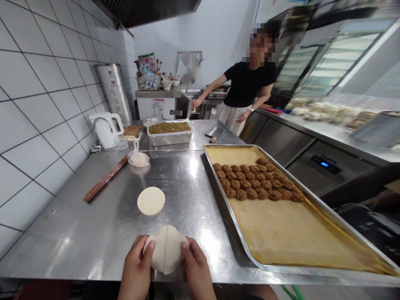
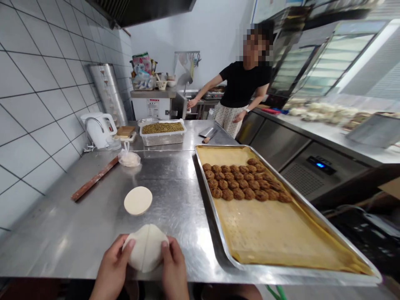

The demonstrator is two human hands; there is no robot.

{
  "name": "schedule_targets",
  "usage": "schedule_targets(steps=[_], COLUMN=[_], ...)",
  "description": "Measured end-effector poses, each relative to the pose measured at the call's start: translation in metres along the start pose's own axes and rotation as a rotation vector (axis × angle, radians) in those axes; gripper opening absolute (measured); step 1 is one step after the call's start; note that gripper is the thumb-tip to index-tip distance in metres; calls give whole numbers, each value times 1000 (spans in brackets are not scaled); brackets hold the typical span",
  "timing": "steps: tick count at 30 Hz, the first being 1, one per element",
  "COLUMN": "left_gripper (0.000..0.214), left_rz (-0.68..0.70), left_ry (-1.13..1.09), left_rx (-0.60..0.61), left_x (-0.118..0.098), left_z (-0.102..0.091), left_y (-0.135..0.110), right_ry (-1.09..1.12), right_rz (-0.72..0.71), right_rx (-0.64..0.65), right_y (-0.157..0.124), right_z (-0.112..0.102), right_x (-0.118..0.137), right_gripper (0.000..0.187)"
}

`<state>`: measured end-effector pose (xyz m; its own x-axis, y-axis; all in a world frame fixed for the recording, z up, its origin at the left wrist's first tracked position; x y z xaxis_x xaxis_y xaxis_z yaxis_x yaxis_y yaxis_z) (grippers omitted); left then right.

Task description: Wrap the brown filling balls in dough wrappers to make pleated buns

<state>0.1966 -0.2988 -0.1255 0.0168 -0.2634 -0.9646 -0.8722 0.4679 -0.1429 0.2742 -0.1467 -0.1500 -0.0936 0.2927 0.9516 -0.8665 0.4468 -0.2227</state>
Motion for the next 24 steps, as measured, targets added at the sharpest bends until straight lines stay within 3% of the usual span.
schedule_targets(steps=[2, 5, 10, 13, 16, 20, 22, 24], left_gripper=[51, 54, 55, 56, 66, 55, 52, 59], left_rz=[36, -27, -100, -168, -239, -194, -163, -152], left_ry=[18, -112, -329, -532, -812, -808, -741, -680], left_rx=[30, 97, 182, 32, -271, -624, -661, -589], left_x=[-3, -3, 8, 20, 29, 35, 38, 42], left_z=[1, 6, 14, 12, 1, -18, -26, -33], left_y=[-2, -4, 0, 2, 2, 4, 8, 13], right_ry=[54, 50, -43, 30, 100, 27, 13, 2], right_rz=[33, 82, 24, 0, -10, -50, -71, -104], right_rx=[82, 185, 115, 31, -130, -188, -157, -138], right_y=[4, 6, 4, 3, 7, 31, 54, 78], right_z=[1, 6, 6, 0, -5, -2, 2, 2], right_x=[1, 9, 11, 6, 8, 24, 35, 49], right_gripper=[45, 42, 39, 42, 45, 39, 36, 37])
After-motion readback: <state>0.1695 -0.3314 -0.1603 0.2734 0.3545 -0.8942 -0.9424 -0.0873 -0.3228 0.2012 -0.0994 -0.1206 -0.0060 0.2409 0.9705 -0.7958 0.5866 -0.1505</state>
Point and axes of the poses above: each hand's wrist, its own y-axis towards the middle knuckle, its own z-axis out of the palm, x = y × z, the point moved 1 cm from there along y, towards the middle knuckle, and after that the axes turned 9 degrees about x, right-handed, at the moved point
